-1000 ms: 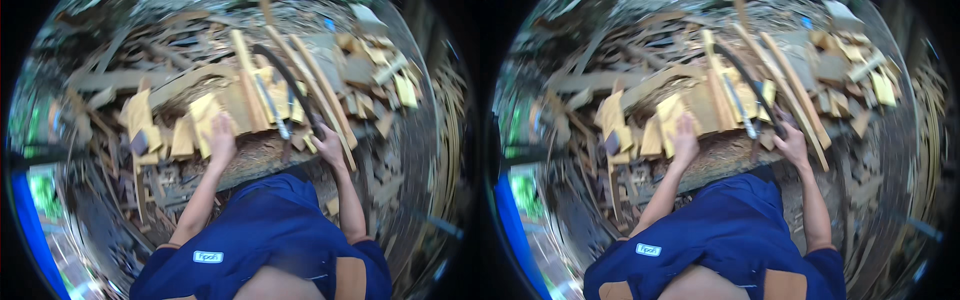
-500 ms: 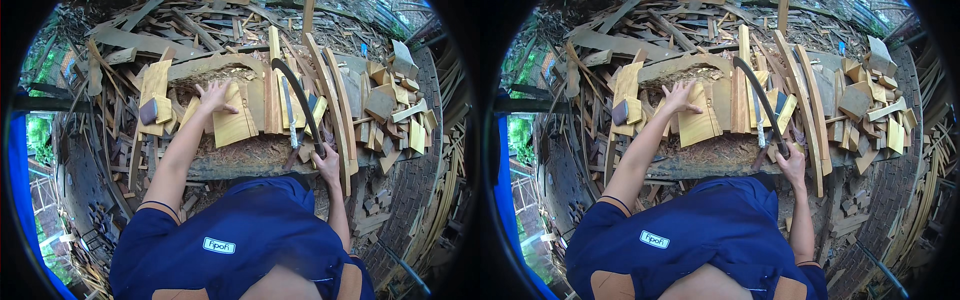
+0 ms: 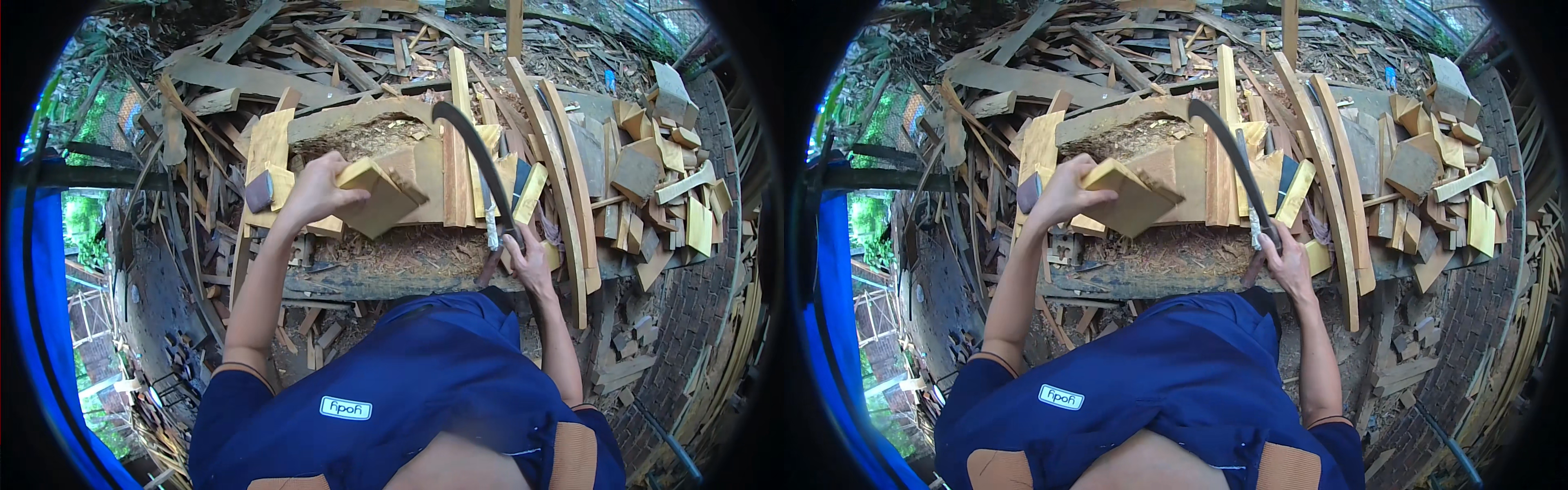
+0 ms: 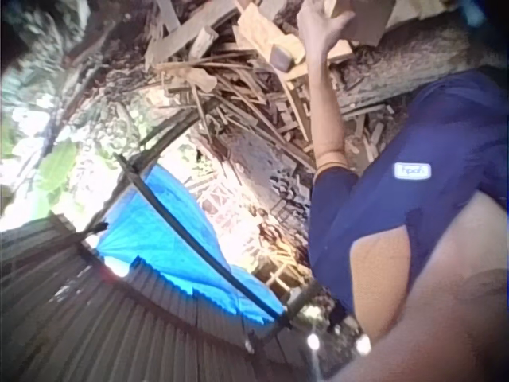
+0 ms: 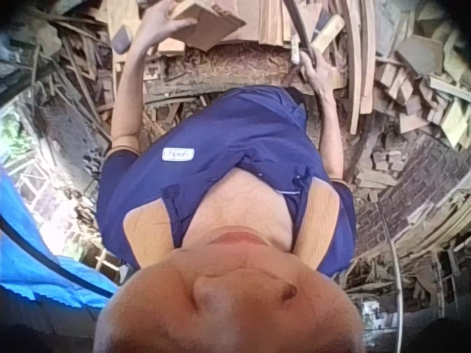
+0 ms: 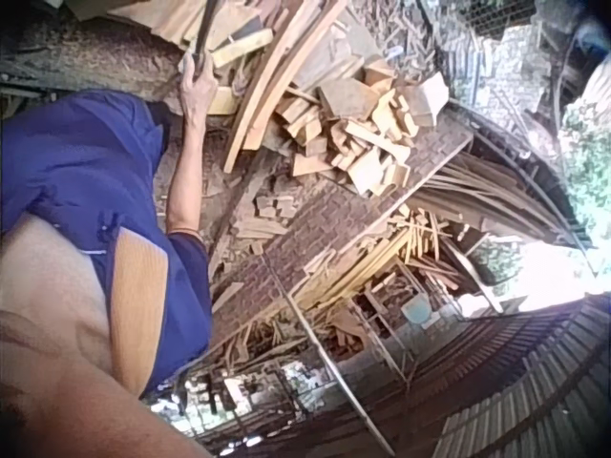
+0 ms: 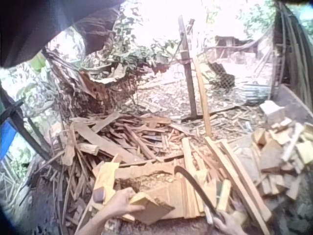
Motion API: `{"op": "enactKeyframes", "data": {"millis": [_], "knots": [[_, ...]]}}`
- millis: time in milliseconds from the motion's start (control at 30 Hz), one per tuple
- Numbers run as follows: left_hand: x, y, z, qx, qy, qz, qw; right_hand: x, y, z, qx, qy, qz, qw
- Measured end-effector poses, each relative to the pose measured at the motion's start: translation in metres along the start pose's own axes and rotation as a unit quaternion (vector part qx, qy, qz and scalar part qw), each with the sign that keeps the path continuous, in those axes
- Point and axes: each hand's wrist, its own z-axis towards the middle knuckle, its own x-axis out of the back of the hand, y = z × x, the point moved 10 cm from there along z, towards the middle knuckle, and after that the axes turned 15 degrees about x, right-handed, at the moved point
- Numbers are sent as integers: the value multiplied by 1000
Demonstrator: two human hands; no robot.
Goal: Shaping and shaving a wooden block using a machete and a smaller blade.
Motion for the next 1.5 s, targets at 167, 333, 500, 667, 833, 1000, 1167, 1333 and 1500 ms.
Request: {"op": "enactKeyframes", "data": {"millis": [167, 333, 500, 667, 833, 1000, 1167, 1333, 1500], "knots": [[7, 24, 2, 68, 128, 52, 988, -23, -60, 29, 165, -2, -65, 984], [-21, 43, 46, 86, 135, 103, 982, -62, -71, 55, 187, -9, -121, 975], [-18, 28, 76, 112, 56, 68, 990, -39, -105, 71, 213, 10, -19, 977], [-6, 36, 71, 73, 104, 81, 989, 22, -215, 75, 354, 115, 66, 926], [-12, 32, 68, 83, 109, 55, 989, 5, -189, 90, 323, 92, 76, 939], [-22, 50, 64, 50, 132, 82, 987, -65, -74, 97, 272, -29, -80, 959], [-12, 43, 66, 63, 121, 54, 989, -55, -102, 99, 24, -164, 223, 961], [-12, 43, 56, 50, 147, 61, 986, 33, -242, 100, 335, 19, 175, 926], [-17, 49, 59, 63, 134, 79, 986, -29, -156, 109, 275, -36, -9, 961]]}}
